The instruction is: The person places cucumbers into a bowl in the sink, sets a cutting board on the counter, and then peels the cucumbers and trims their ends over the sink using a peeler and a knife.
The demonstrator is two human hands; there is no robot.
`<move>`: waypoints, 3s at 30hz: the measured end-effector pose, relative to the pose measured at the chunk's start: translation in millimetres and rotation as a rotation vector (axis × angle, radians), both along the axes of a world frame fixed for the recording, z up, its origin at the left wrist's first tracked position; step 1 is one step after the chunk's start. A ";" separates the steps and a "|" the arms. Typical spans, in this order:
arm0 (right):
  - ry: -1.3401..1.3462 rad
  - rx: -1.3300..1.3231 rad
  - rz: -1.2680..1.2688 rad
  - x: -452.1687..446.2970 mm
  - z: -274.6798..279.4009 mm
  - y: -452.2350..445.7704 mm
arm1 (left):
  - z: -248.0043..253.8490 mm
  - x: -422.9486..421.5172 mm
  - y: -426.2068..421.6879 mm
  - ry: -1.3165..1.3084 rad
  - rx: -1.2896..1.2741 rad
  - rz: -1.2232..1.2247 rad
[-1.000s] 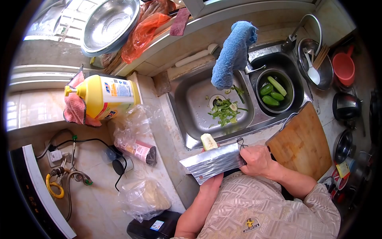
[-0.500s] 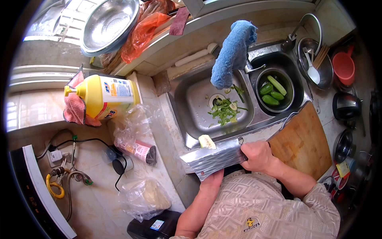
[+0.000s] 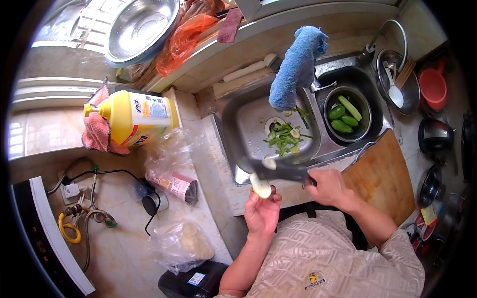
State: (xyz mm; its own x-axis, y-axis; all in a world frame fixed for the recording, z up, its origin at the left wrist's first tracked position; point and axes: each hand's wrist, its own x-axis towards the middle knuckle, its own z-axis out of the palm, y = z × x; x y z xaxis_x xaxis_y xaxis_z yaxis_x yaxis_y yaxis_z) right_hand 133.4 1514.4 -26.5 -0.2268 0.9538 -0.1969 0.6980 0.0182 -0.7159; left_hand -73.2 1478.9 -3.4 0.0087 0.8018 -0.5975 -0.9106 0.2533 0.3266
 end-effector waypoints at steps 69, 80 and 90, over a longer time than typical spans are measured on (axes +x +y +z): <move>0.419 -0.217 -0.083 -26.0 27.4 5.3 | 8.3 -4.9 -9.0 0.146 -0.103 -0.115; 0.643 -0.240 -0.136 -43.5 12.7 -10.6 | -11.8 10.0 -17.0 0.372 -0.028 -0.225; 0.405 0.132 -0.001 -27.7 15.0 -15.0 | -27.6 -14.0 -13.8 0.044 -0.028 -0.175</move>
